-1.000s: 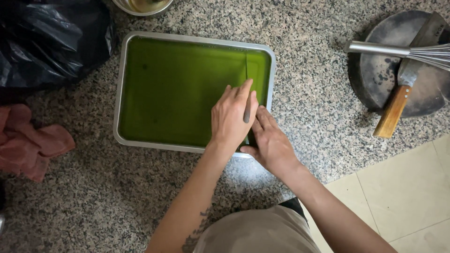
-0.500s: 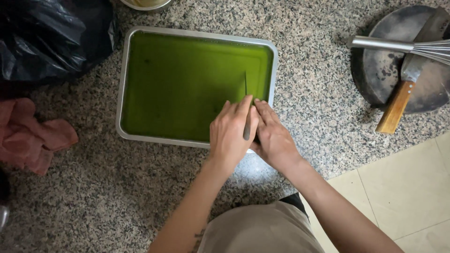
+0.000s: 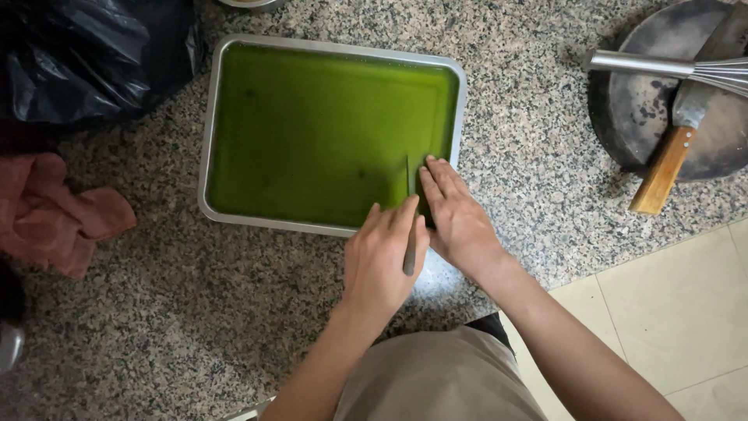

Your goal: Slice the green jelly in the metal tray into sections using a small knife.

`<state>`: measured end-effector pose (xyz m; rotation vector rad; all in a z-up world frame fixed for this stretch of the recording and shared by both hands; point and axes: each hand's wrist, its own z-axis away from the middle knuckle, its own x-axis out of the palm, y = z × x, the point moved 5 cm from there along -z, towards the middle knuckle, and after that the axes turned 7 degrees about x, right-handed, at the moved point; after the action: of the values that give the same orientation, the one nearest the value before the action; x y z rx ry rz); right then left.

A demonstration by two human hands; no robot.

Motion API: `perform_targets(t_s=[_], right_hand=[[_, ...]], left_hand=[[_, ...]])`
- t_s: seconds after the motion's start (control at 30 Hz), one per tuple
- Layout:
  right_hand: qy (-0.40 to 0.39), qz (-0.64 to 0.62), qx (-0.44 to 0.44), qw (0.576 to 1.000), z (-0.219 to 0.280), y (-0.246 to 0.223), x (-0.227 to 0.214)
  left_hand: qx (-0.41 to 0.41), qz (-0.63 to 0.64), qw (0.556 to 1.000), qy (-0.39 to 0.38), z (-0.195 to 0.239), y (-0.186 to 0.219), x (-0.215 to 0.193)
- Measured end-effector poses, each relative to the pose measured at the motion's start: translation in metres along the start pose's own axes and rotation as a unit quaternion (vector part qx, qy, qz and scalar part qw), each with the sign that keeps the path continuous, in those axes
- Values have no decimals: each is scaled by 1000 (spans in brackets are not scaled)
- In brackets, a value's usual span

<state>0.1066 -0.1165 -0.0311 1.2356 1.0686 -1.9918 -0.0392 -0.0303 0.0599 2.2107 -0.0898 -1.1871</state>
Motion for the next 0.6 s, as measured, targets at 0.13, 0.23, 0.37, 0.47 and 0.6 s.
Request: perform_targets(t_s=[0.13, 0.23, 0.37, 0.47, 0.6], right_hand=[[-10, 5, 3, 1000, 1, -2, -3], [-6, 10, 9, 1000, 0, -2, -2], [-6, 4, 10, 1000, 2, -7, -9], [-9, -7, 7, 1000, 2, -8, -11], [-52, 16, 11, 998, -4, 2, 5]], left_hand=[[-10, 17, 999, -32, 9, 3, -7], [-9, -2, 999, -44, 12, 7, -14], [-36, 33, 995, -84, 13, 13, -26], [-59, 53, 990, -118, 7, 23, -42], [-66, 28, 986, -151, 11, 32, -49]])
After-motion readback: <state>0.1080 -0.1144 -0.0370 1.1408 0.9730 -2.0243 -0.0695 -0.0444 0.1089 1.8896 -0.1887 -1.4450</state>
